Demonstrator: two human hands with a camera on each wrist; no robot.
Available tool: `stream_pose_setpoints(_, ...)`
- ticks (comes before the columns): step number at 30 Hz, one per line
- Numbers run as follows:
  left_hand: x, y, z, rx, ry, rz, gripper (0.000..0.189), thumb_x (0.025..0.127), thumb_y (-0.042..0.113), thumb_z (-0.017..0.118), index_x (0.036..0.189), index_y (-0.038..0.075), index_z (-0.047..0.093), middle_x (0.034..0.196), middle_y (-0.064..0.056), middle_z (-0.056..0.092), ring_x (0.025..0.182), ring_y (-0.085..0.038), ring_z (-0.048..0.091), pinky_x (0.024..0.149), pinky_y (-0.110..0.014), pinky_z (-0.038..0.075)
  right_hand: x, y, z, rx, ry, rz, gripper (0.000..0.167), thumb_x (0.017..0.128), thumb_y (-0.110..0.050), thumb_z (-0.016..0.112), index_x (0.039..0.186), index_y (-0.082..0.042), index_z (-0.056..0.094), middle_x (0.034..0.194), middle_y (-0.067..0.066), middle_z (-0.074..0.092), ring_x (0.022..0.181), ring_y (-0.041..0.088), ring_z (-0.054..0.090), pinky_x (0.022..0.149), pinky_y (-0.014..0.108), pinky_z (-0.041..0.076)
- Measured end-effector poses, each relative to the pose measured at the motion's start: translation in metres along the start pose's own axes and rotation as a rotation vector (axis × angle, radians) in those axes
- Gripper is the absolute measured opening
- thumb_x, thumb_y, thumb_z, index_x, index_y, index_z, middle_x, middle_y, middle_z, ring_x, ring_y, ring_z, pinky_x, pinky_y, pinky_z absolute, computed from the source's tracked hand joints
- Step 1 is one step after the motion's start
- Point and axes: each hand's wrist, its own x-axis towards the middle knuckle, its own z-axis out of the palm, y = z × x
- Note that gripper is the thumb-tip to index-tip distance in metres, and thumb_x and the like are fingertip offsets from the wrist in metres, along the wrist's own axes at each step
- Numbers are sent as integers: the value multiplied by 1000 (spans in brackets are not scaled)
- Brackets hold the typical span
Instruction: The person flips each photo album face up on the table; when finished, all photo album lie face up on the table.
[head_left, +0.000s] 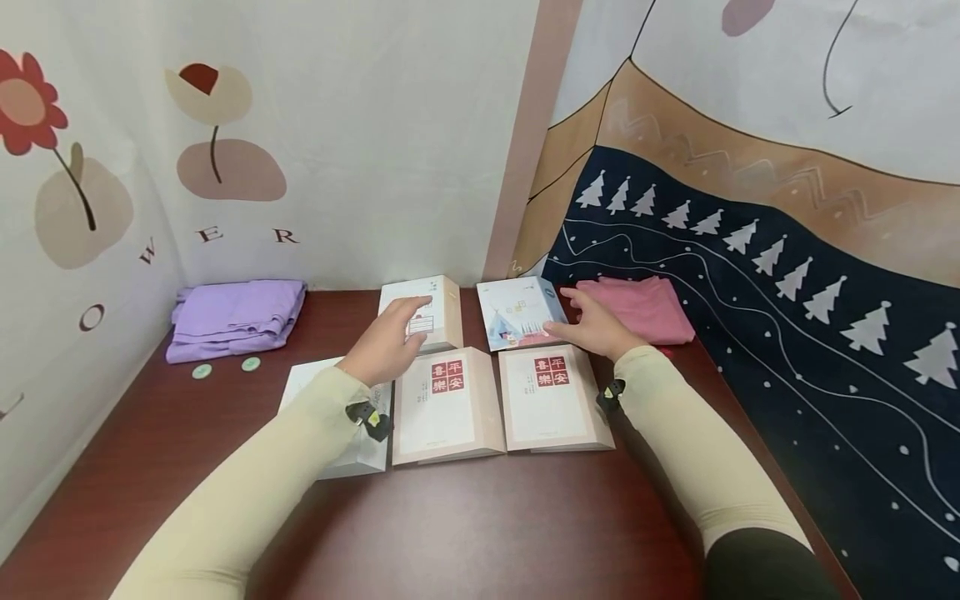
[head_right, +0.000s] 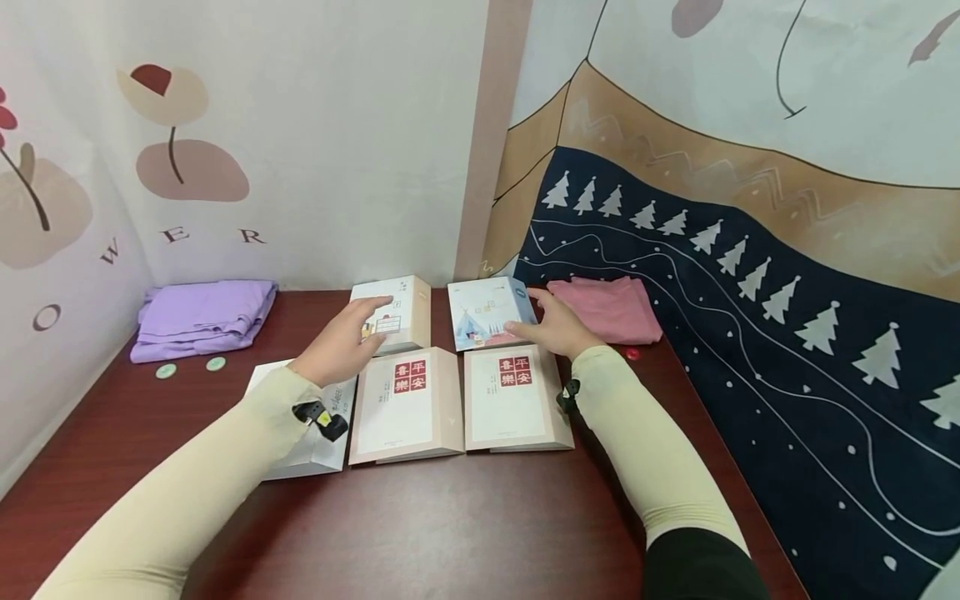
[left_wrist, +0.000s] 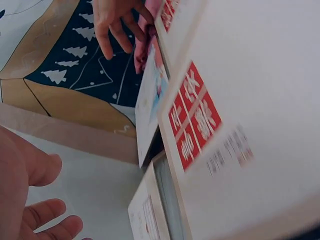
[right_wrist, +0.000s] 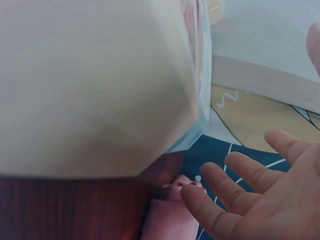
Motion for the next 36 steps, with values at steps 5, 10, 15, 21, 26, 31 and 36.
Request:
stream_pose_setpoints(5, 16, 8, 11, -98, -13, -28, 63, 108, 18, 55, 166, 11, 31, 168, -19, 33, 154, -38, 36, 125, -56, 32, 6, -2, 2, 9, -13, -20, 92, 97, -42, 76, 166, -8, 26, 162, 27, 40, 145, 42, 45, 120, 59, 39)
stream_pose_setpoints(10, 33, 19, 23, -212, -37, -55, 62, 109, 19, 51, 167, 15, 29, 170, -15, 32, 153, -37, 38, 123, -55, 36, 13, -4, 5, 56, -16, -10, 90, 96, -40, 76, 165, -7, 28, 157, 27, 46, 141, 41, 48, 120, 58, 39)
stream_pose_setpoints(15, 54, 27, 37, -331, -76, -76, 58, 110, 15, 46, 166, 12, 31, 169, -16, 34, 153, -36, 38, 124, -52, 36, 19, -4, 6, 68, -45, 34, 93, 97, -43, 76, 167, -8, 25, 163, 26, 40, 149, 41, 41, 123, 58, 35)
stream_pose_setpoints(21, 73, 31, 53, -451, -146, -154, 53, 111, 10, 41, 164, 13, 34, 164, -20, 41, 150, -35, 43, 122, -49, 39, 24, -7, 6, 40, -86, 70, 91, 97, -42, 75, 167, -9, 27, 166, 26, 35, 154, 41, 34, 124, 58, 34)
stream_pose_setpoints(26, 84, 31, 62, -463, -171, -182, 54, 111, 8, 42, 164, 10, 34, 159, -26, 44, 147, -38, 45, 121, -51, 40, 28, -10, 3, 53, -119, 92, 89, 97, -42, 75, 166, -10, 29, 166, 25, 35, 152, 40, 36, 123, 58, 35)
stream_pose_setpoints(31, 94, 30, 70, -428, -218, -233, 59, 110, 8, 43, 167, 11, 28, 157, -25, 45, 123, -28, 57, 99, -37, 51, 30, -11, -3, 77, -142, 128, 87, 98, -43, 74, 167, -13, 29, 165, 24, 37, 147, 40, 41, 121, 58, 38)
stream_pose_setpoints(36, 105, 28, 76, -407, -260, -281, 66, 106, 6, 45, 168, 14, 24, 163, -19, 41, 83, -16, 46, 64, -25, 41, 30, -8, -7, 112, -161, 161, 90, 97, -43, 76, 167, -15, 28, 165, 23, 36, 144, 40, 44, 117, 60, 42)
